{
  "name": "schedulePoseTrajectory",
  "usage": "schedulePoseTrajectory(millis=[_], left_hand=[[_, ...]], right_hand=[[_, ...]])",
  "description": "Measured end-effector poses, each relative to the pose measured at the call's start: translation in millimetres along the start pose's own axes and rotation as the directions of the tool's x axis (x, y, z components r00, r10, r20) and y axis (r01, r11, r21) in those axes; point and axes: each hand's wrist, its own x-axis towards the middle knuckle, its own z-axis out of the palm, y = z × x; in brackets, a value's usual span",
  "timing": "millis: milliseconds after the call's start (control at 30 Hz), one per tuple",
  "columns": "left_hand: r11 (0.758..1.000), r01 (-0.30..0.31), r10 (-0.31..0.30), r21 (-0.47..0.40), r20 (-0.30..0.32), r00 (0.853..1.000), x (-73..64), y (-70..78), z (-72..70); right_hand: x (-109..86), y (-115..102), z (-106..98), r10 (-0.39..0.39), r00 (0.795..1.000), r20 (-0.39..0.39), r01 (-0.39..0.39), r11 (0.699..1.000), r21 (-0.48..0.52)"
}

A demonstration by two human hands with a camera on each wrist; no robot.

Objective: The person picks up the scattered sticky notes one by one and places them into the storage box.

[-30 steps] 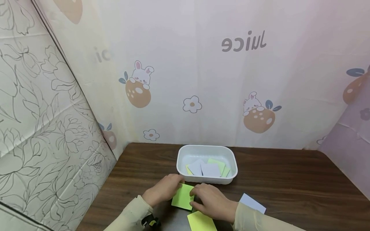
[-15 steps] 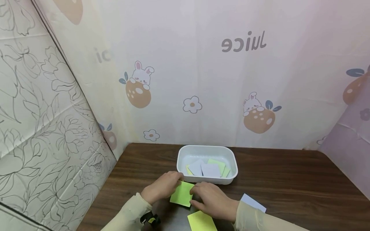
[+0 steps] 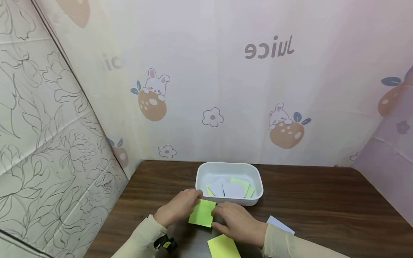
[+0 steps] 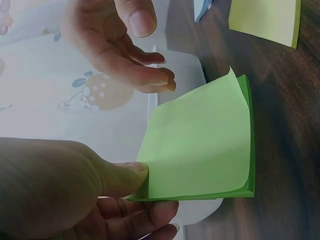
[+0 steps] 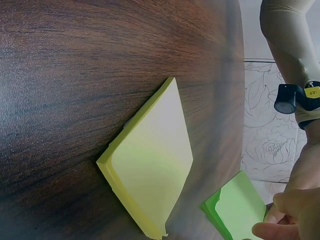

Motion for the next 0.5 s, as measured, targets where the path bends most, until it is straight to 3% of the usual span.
schedulePoseTrajectory(millis=[500], left_hand=[[0.999,0.019,-0.019,-0.033,-0.023,1.0,5.4,1.4,-14.9]], right_hand=[[2.3,-3.4,-5.3,-0.027,0.999,-0.023,0.026,0.999,-0.033]])
